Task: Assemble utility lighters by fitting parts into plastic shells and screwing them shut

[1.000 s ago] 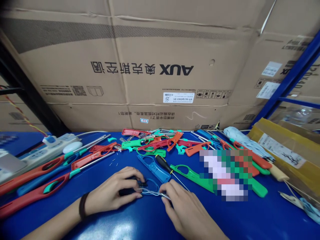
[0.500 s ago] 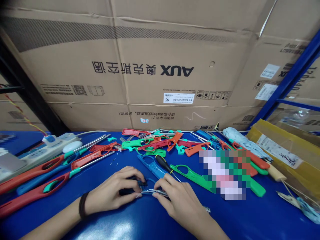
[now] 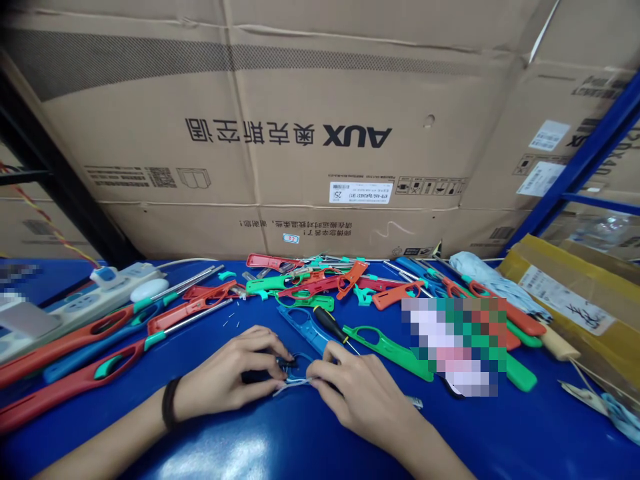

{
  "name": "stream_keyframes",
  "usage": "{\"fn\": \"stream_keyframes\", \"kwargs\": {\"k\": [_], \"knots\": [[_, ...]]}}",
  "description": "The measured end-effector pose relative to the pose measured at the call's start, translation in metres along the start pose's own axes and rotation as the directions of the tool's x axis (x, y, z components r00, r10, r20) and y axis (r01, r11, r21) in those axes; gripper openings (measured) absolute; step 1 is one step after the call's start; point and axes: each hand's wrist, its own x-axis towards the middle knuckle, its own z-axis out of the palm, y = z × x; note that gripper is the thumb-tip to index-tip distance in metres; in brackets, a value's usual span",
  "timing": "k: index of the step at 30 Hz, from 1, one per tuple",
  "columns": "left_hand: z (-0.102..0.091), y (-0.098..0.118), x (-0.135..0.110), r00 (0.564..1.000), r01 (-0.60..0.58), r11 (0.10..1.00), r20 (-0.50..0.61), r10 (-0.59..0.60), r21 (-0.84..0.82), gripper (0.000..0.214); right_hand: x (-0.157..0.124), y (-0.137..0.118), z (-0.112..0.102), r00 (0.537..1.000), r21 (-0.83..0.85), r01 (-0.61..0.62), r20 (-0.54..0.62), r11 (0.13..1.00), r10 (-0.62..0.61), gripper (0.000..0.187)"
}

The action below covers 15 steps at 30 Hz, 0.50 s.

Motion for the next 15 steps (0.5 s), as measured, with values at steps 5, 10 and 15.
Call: {"fn": "stream_keyframes", "kwargs": {"k": [5,10,15], "knots": [[-0.0002,0.0005,0.0004,0.999,-0.033,0.999,-0.027,0.034,0.013,0.008,-0.003,0.0049,0.0005,0.996,-0.08,0.084,-0.013,0.993,-0.085,0.024],[-0.0009,0.0022,0.0017,0.998,-0.054,0.998,-0.032,0.056,0.044,0.01,-0.0056,0.0076,0.0056,0.996,0.027,0.066,-0.061,0.997,-0.064,0.026],[-0.0005,0.003,0.0013,0.997,-0.074,0.993,-0.028,0.077,0.088,0.011,-0.0018,0.0052,0.0004,0.998,-0.022,0.055,-0.032,0.998,-0.056,0.024]]}}
